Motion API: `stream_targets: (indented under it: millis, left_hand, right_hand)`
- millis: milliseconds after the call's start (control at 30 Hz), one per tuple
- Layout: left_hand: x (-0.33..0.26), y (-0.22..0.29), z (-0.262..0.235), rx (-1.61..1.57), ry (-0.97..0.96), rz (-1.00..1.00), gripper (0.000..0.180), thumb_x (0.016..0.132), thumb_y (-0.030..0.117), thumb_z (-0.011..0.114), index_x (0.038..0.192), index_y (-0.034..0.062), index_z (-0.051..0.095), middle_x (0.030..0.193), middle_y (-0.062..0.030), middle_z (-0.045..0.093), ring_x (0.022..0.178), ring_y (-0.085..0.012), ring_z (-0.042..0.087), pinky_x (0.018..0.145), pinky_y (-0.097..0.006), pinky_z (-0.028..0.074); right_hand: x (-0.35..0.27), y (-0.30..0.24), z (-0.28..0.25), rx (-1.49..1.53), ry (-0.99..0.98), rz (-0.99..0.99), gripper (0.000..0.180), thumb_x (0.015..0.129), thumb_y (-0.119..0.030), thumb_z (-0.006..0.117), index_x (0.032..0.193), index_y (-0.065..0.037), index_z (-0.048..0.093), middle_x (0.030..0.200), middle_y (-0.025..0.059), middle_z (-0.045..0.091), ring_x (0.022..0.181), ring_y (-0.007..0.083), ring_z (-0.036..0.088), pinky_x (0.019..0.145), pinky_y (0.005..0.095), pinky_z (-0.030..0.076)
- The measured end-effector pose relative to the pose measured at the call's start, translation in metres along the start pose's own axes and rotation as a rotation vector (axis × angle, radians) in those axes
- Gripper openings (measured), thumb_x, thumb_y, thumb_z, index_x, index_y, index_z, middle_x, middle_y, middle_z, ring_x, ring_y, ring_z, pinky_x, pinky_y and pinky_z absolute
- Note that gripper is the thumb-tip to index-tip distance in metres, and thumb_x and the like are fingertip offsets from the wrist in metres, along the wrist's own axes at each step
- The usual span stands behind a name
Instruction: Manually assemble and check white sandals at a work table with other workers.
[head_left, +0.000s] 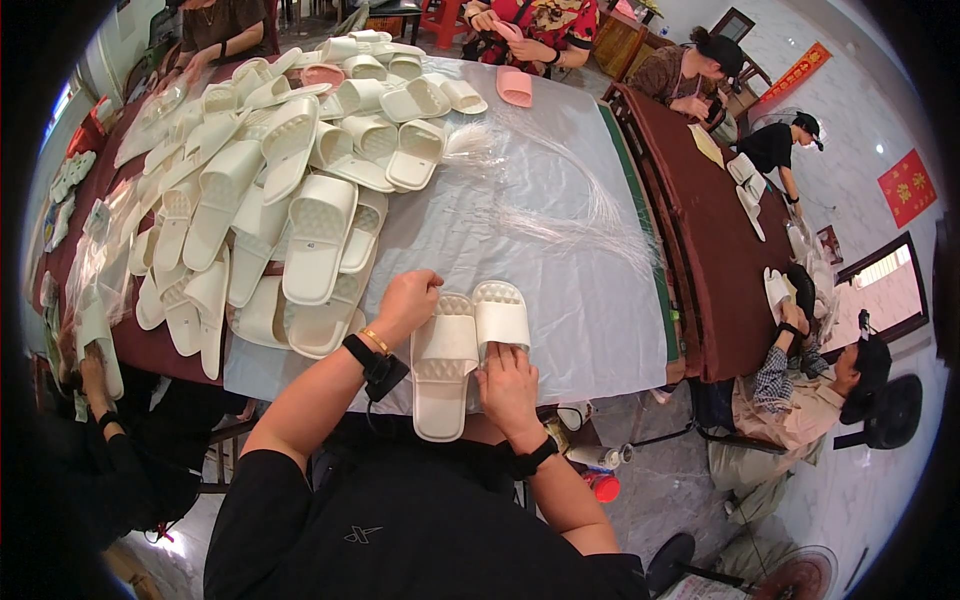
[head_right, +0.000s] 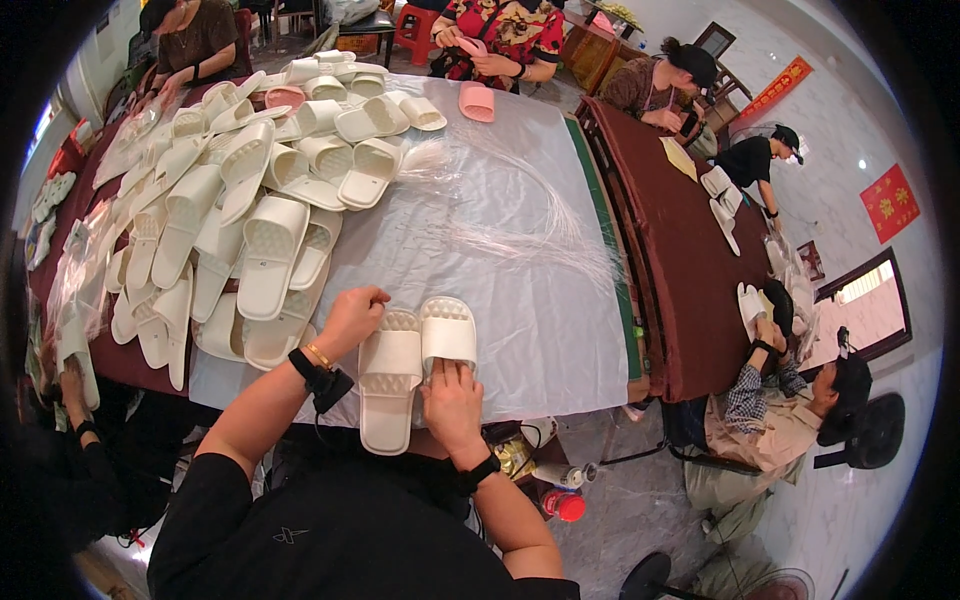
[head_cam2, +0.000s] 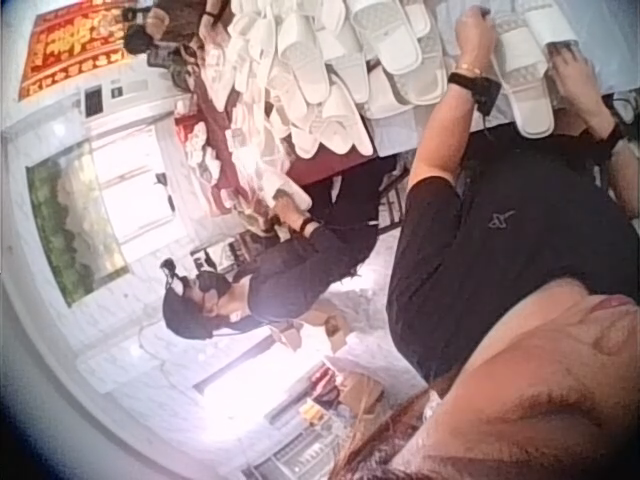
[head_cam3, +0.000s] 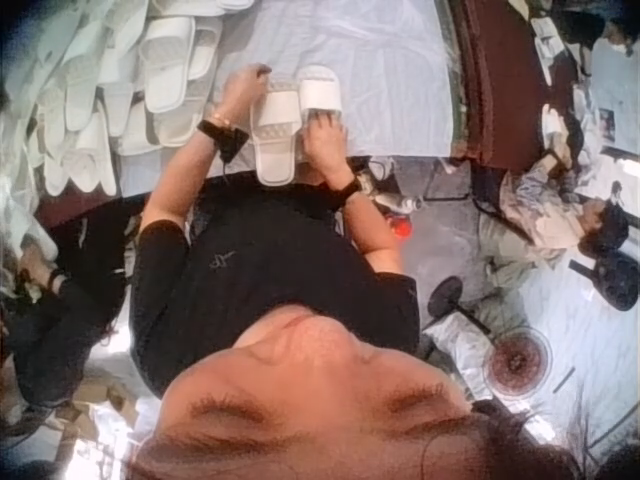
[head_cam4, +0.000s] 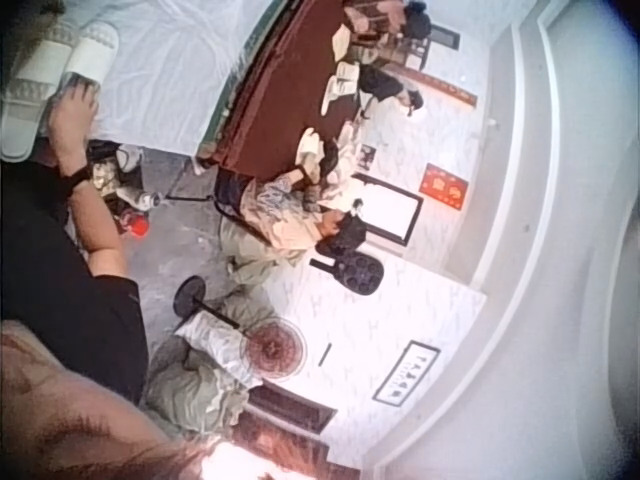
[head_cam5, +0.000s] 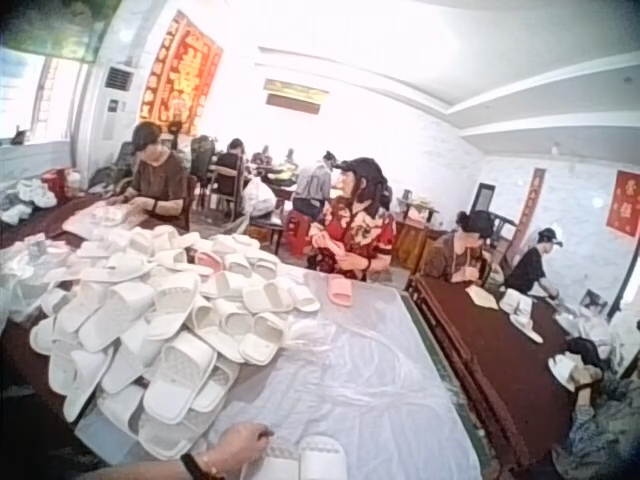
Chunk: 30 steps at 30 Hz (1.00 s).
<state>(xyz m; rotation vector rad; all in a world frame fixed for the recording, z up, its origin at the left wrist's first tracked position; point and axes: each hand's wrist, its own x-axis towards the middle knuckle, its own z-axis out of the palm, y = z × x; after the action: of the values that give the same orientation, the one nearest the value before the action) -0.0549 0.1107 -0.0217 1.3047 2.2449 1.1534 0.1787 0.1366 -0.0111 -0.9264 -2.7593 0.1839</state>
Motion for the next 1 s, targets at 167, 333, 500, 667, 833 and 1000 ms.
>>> stream_targets:
  millis: [167,333,500,667,833,1000]
  left_hand:
    - [0.011,0.026,0.004,-0.216,-0.044,-0.126,0.027,0.084,0.02,0.055,0.098,0.0005,0.068,0.084,-0.0174,0.069,0.077,-0.0312,0.066,0.069,-0.038,0.05]
    - [0.035,0.045,0.027,-0.201,-0.192,0.005,0.032,0.087,0.027,0.055,0.092,-0.0005,0.068,0.085,-0.0206,0.067,0.08,-0.0361,0.065,0.071,-0.043,0.049]
    - [0.046,0.068,0.054,0.129,-0.333,0.041,0.039,0.084,0.036,0.059,0.088,-0.0011,0.069,0.086,-0.0237,0.066,0.083,-0.0402,0.064,0.073,-0.047,0.051]
    - [0.048,0.063,0.082,0.114,-0.326,-0.001,0.042,0.074,0.039,0.067,0.083,-0.0012,0.071,0.08,-0.0233,0.067,0.076,-0.0383,0.066,0.071,-0.044,0.052]
    - [0.051,0.061,0.09,0.018,-0.38,-0.07,0.027,0.076,0.025,0.065,0.09,0.0037,0.072,0.091,-0.0207,0.068,0.086,-0.0365,0.066,0.078,-0.043,0.052]
    - [0.051,0.06,0.067,-0.155,-0.228,-0.031,0.026,0.077,0.025,0.063,0.09,0.0051,0.072,0.088,-0.0187,0.068,0.083,-0.0348,0.066,0.077,-0.041,0.052]
  right_hand:
    - [-0.002,0.005,0.004,-0.014,0.012,-0.004,0.058,0.077,-0.026,0.067,0.127,-0.001,0.051,0.127,0.01,0.051,0.117,0.0282,0.046,0.086,0.0423,0.039]
    - [0.0,0.008,0.007,-0.038,0.033,-0.013,0.055,0.079,-0.026,0.065,0.127,-0.002,0.051,0.128,0.0111,0.053,0.115,0.0293,0.048,0.084,0.0431,0.039]
    - [0.001,0.009,0.009,-0.049,0.063,-0.037,0.056,0.079,-0.028,0.065,0.127,-0.002,0.051,0.127,0.0102,0.053,0.114,0.0288,0.048,0.085,0.0431,0.039]
    - [-0.005,0.008,0.017,-0.066,0.06,-0.061,0.056,0.079,-0.031,0.065,0.126,-0.002,0.052,0.122,0.0095,0.053,0.113,0.0304,0.048,0.083,0.0453,0.041]
    - [-0.011,0.009,0.013,-0.09,0.074,-0.059,0.057,0.081,-0.033,0.063,0.129,-0.005,0.05,0.123,0.0084,0.053,0.114,0.03,0.047,0.084,0.046,0.04]
    - [-0.003,0.031,0.01,0.402,0.206,-0.043,0.034,0.082,-0.018,0.061,0.113,-0.003,0.058,0.105,0.0127,0.061,0.095,0.0322,0.057,0.079,0.0435,0.044]
